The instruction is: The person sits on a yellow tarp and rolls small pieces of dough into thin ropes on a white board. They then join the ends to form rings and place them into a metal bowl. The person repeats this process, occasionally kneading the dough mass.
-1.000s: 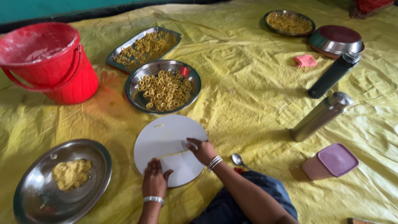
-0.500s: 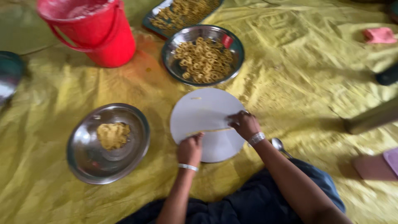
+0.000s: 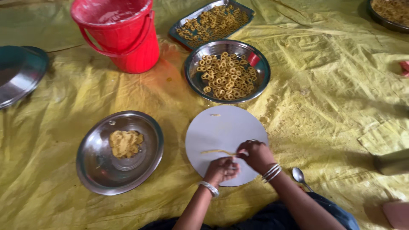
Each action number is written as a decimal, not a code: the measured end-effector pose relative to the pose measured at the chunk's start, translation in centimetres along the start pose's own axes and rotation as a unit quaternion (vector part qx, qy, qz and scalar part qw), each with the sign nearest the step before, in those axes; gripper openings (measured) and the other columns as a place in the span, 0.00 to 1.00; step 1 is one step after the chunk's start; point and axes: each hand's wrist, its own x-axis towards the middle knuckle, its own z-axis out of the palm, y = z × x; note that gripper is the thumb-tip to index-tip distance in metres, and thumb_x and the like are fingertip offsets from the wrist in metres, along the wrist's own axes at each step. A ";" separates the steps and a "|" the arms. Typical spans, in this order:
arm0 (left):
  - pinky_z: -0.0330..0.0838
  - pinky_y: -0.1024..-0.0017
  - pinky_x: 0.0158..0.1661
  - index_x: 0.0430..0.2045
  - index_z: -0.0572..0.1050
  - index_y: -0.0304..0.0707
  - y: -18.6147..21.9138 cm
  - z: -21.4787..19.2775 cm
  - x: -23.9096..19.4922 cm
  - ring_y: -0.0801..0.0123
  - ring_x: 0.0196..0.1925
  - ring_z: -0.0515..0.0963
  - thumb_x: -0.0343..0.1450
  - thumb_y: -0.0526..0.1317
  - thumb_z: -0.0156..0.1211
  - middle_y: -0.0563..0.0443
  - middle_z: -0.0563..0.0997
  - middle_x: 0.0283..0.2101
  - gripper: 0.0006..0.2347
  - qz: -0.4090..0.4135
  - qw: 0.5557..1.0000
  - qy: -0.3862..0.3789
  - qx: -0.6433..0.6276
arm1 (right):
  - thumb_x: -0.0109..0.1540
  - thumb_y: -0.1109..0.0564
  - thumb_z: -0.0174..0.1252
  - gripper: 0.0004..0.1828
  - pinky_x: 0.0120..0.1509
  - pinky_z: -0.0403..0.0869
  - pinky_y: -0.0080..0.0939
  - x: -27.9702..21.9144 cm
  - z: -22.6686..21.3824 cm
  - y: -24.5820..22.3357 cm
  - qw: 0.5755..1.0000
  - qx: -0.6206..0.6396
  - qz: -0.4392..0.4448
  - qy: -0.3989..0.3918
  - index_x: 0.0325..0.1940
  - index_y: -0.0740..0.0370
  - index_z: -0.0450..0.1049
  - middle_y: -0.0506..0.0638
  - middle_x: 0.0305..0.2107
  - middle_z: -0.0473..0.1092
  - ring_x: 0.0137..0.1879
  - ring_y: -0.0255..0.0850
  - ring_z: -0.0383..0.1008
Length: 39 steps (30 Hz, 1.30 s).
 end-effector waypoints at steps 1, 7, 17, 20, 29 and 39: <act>0.84 0.69 0.39 0.48 0.78 0.30 -0.2 0.0 0.4 0.65 0.37 0.88 0.72 0.42 0.64 0.46 0.87 0.38 0.15 0.022 1.000 0.016 -0.012 | 0.54 0.50 0.70 0.05 0.49 0.77 0.46 -0.4 -0.1 -1.1 1.000 0.015 -0.020 0.015 0.31 0.48 0.83 0.43 0.33 0.80 0.41 0.42 0.80; 0.86 0.66 0.40 0.49 0.77 0.26 2.3 -0.4 0.0 0.62 0.38 0.88 0.67 0.32 0.65 0.41 0.87 0.38 0.16 0.159 0.971 0.126 -0.127 | 0.53 0.52 0.71 0.06 0.40 0.78 0.43 -2.3 -1.5 -3.9 0.992 0.041 -0.020 0.116 0.32 0.51 0.84 0.45 0.31 0.80 0.36 0.42 0.80; 0.84 0.69 0.41 0.48 0.79 0.24 5.1 1.2 -2.5 0.65 0.39 0.86 0.68 0.30 0.67 0.45 0.85 0.38 0.15 0.242 0.957 0.156 -0.043 | 0.59 0.54 0.66 0.14 0.33 0.78 0.33 -1.8 3.5 -3.9 0.807 0.550 0.216 0.002 0.47 0.62 0.83 0.47 0.32 0.81 0.33 0.31 0.78; 0.84 0.70 0.41 0.48 0.79 0.24 6.0 0.5 -2.8 0.69 0.37 0.85 0.68 0.30 0.67 0.47 0.85 0.37 0.14 0.244 0.960 0.137 0.015 | 0.60 0.55 0.66 0.14 0.32 0.76 0.35 -1.5 3.7 -4.4 0.781 0.572 0.248 0.031 0.47 0.65 0.83 0.48 0.33 0.81 0.33 0.34 0.78; 0.80 0.75 0.40 0.50 0.79 0.26 6.2 -0.8 -2.6 0.74 0.35 0.83 0.68 0.29 0.66 0.48 0.85 0.35 0.15 0.209 0.970 0.042 0.118 | 0.60 0.56 0.67 0.13 0.29 0.71 0.33 -1.0 3.8 -4.2 0.722 0.627 0.287 0.062 0.45 0.67 0.82 0.47 0.29 0.78 0.32 0.34 0.76; 0.85 0.73 0.39 0.46 0.80 0.24 7.4 -0.8 -3.4 0.72 0.36 0.87 0.76 0.37 0.55 0.49 0.87 0.38 0.12 0.183 0.972 0.054 0.139 | 0.59 0.57 0.69 0.07 0.29 0.75 0.32 -1.1 1.3 -4.7 0.942 0.311 0.070 0.110 0.42 0.56 0.85 0.47 0.30 0.80 0.26 0.31 0.75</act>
